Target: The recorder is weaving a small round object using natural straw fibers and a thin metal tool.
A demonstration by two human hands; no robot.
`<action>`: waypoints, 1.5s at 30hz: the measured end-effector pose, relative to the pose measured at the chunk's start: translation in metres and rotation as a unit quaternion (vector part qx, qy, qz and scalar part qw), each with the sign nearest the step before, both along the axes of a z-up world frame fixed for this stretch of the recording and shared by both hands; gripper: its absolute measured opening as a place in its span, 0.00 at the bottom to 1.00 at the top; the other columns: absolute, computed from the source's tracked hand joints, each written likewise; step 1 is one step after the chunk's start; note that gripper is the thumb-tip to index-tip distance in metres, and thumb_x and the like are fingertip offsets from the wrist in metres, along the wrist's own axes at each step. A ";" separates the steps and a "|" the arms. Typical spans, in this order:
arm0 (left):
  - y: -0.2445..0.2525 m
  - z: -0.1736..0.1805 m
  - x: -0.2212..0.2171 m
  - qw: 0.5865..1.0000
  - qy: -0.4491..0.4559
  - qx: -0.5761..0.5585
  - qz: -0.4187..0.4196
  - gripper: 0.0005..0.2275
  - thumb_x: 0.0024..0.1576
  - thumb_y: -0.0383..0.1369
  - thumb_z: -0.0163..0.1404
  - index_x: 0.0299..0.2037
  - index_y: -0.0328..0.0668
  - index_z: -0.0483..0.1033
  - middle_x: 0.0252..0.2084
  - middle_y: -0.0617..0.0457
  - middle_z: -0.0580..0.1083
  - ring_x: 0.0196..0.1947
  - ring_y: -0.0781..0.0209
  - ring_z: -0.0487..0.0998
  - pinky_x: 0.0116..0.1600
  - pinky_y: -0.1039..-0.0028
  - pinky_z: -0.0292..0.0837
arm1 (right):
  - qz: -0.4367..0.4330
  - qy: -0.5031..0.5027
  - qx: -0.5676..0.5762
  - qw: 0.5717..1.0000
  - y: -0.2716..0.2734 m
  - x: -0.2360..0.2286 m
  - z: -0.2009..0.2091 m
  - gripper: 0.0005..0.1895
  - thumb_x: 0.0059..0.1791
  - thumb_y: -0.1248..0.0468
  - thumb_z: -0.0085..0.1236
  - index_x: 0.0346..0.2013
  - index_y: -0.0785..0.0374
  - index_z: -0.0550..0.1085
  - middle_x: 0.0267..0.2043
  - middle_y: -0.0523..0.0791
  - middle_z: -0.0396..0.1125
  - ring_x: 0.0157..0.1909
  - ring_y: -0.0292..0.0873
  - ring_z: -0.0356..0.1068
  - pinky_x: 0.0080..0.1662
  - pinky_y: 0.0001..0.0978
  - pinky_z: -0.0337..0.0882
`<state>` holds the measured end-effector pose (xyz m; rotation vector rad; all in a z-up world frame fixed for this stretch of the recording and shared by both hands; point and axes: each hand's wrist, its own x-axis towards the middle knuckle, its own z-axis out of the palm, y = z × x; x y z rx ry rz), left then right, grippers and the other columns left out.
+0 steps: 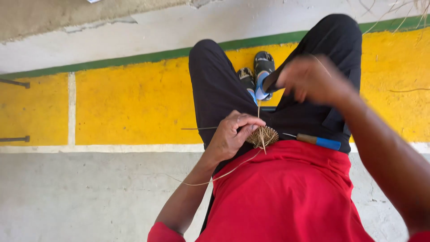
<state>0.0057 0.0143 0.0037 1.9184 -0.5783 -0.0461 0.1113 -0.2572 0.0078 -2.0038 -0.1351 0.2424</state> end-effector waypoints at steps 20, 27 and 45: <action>0.003 -0.009 0.003 0.988 0.152 0.030 0.020 0.07 0.62 0.32 0.55 0.47 0.46 0.84 0.30 0.55 0.74 0.34 0.66 0.72 0.43 0.76 0.70 | 0.239 -0.144 -0.005 0.960 0.046 -0.054 0.005 0.11 0.53 0.57 0.55 0.42 0.61 0.78 0.32 0.45 0.74 0.33 0.47 0.76 0.35 0.37 0.74; -0.002 0.004 -0.003 0.993 0.116 0.034 0.010 0.07 0.61 0.31 0.55 0.47 0.47 0.83 0.32 0.53 0.73 0.34 0.65 0.73 0.43 0.75 0.71 | 0.091 -0.318 -0.153 0.931 0.062 -0.039 0.002 0.20 0.55 0.61 0.62 0.21 0.64 0.69 0.22 0.47 0.64 0.24 0.49 0.67 0.29 0.43 0.66; -0.003 0.009 0.004 0.989 0.135 -0.053 -0.033 0.09 0.64 0.32 0.46 0.54 0.46 0.67 0.37 0.56 0.79 0.41 0.64 0.79 0.54 0.71 0.68 | 0.028 -0.209 0.104 0.972 -0.042 0.016 0.085 0.12 0.66 0.61 0.46 0.50 0.66 0.74 0.29 0.47 0.68 0.29 0.37 0.69 0.38 0.30 0.73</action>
